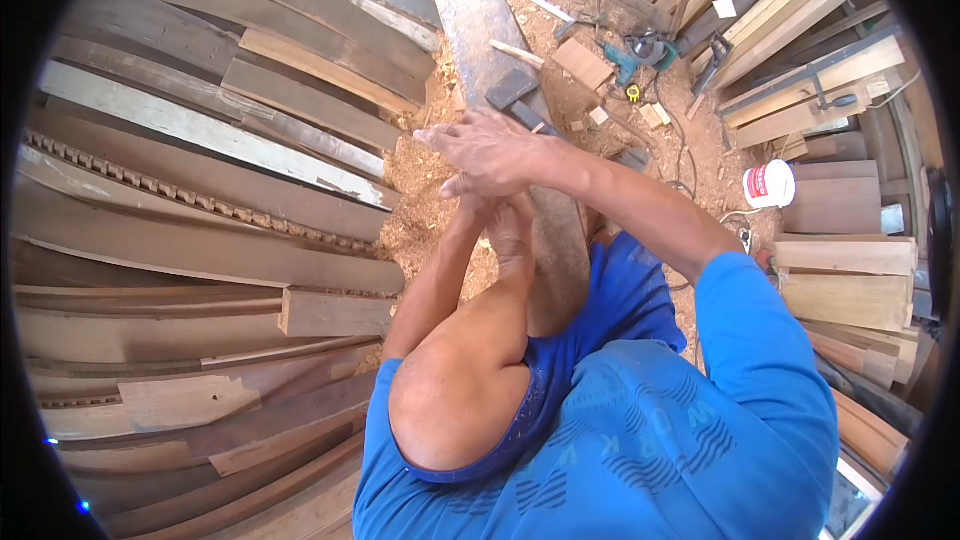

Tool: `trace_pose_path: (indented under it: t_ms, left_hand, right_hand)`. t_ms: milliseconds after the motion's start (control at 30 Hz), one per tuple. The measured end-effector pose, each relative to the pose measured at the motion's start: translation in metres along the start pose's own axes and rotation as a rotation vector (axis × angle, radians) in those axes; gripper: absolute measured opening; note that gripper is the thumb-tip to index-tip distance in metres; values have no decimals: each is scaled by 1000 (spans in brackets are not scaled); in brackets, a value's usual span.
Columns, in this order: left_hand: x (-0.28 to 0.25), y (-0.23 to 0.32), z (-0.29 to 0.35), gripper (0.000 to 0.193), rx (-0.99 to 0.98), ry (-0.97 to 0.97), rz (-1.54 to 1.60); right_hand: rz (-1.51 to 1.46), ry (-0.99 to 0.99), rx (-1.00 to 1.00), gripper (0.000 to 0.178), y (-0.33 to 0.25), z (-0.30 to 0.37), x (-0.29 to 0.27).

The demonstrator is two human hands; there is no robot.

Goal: The person shapes a small piece of wood using a chisel and a hammer while steadying the piece with their hand and foot.

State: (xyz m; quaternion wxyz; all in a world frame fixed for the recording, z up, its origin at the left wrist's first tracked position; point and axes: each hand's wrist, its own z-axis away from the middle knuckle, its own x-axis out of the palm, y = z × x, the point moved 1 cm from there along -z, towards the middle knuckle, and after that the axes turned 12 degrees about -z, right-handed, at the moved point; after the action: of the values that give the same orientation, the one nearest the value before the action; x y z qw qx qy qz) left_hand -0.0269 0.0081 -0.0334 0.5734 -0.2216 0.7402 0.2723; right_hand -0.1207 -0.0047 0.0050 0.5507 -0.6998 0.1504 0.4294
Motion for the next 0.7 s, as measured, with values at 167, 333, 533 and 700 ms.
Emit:
trace_pose_path:
  t_ms: [167, 333, 533, 700]
  left_hand:
    - [3, -6, 3, 69, 8, 29, -38]
    - [20, -1, -3, 71, 49, 19, -37]
    - [14, -2, -10, 73, 82, 22, -111]
    - [41, -56, 9, 66, -112, -213, 98]
  right_hand:
    - [-224, 108, 132, 71, -6, 38, -38]
    - [93, 448, -42, 69, -26, 52, -32]
    - [5, 177, 178, 66, 2, 34, 4]
    - [-102, -24, 368, 51, -14, 62, -20]
